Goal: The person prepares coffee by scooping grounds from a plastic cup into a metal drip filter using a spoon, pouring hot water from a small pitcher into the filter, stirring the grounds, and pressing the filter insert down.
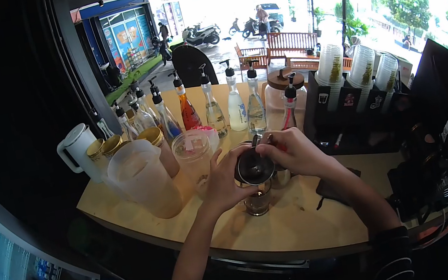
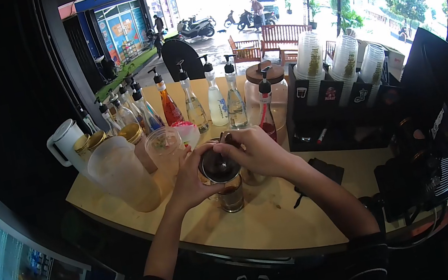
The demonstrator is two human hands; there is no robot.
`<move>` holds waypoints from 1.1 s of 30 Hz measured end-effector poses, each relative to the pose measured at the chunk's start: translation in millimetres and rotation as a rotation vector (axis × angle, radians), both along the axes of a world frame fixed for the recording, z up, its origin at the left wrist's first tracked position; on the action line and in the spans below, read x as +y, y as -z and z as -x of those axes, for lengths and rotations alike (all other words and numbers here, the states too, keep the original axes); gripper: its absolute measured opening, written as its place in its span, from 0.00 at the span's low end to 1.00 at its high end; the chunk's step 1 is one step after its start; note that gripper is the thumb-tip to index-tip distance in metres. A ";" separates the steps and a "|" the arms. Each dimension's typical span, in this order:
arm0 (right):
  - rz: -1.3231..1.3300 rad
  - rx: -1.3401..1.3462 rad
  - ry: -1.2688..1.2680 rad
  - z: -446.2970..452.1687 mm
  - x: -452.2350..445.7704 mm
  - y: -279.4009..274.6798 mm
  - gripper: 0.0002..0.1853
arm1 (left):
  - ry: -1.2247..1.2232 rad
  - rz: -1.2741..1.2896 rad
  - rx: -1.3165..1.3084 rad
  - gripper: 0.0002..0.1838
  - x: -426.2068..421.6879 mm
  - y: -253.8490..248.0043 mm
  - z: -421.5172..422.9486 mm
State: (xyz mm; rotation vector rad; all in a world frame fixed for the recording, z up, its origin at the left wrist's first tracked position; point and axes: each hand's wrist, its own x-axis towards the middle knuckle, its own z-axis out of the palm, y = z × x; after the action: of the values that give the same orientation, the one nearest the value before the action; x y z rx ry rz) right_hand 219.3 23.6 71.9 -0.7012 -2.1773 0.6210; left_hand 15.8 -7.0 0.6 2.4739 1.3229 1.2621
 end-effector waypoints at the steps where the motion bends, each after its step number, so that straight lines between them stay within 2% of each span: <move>1: -0.096 -0.002 -0.064 -0.1 0.1 2.2 0.14 | 0.002 0.001 0.001 0.48 0.1 -0.1 -0.3; 2: -0.094 -0.001 -0.061 -2.1 -0.2 0.7 0.14 | 0.013 0.010 -0.018 0.48 0.0 -0.2 -0.5; 4: 0.115 0.018 0.046 -5.5 -1.6 -5.3 0.14 | 0.021 0.021 -0.038 0.48 -2.1 0.0 -0.8; 9: 0.045 -0.012 -0.001 -11.6 -14.0 1.8 0.16 | 0.011 0.007 -0.032 0.46 -2.5 -4.6 0.1; 11: 0.211 0.339 0.028 -18.7 -11.8 8.4 0.16 | -0.016 0.008 -0.050 0.45 -1.7 -7.7 -0.4; 12: 0.182 0.458 0.006 -22.9 -9.1 11.8 0.14 | -0.044 0.007 -0.068 0.44 -1.2 -9.1 -0.6; 16: 0.143 0.648 0.055 -47.3 -17.3 17.2 0.13 | -0.028 0.019 -0.125 0.43 5.8 -13.6 0.6; 19: 0.077 0.609 0.156 -64.3 -24.0 33.8 0.13 | 0.016 0.108 -0.237 0.42 7.2 -17.1 -0.2; 21: 0.028 0.433 0.200 -74.7 -24.7 55.9 0.13 | -0.003 0.131 -0.238 0.41 6.2 -18.7 -1.5; 22: 0.008 0.307 0.215 -81.5 -25.9 67.5 0.10 | 0.016 0.146 -0.255 0.41 6.8 -18.1 -0.8; 23: 0.011 0.307 0.215 -82.7 -29.6 76.8 0.10 | 0.034 0.161 -0.270 0.41 7.5 -18.1 0.2; 25: 0.059 0.031 0.219 -81.5 -37.9 91.6 0.04 | 0.033 0.169 -0.260 0.41 8.3 -19.5 2.9; 26: 0.063 0.033 0.220 -79.8 -39.1 100.7 0.04 | 0.035 0.176 -0.251 0.41 8.5 -20.0 3.9; 28: -0.210 -0.041 0.153 -75.3 -36.4 120.6 0.07 | 0.033 0.186 -0.263 0.42 9.0 -20.7 5.0; 33: -0.278 -0.123 0.142 -66.6 -30.0 157.6 0.10 | 0.016 0.196 -0.260 0.43 10.6 -24.3 4.9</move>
State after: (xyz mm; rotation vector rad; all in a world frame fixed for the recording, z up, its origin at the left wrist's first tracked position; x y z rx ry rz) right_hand 285.9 -6.4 -85.7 -0.7508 -2.2448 0.2009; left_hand 10.9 3.6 24.9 2.1035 1.2890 1.3261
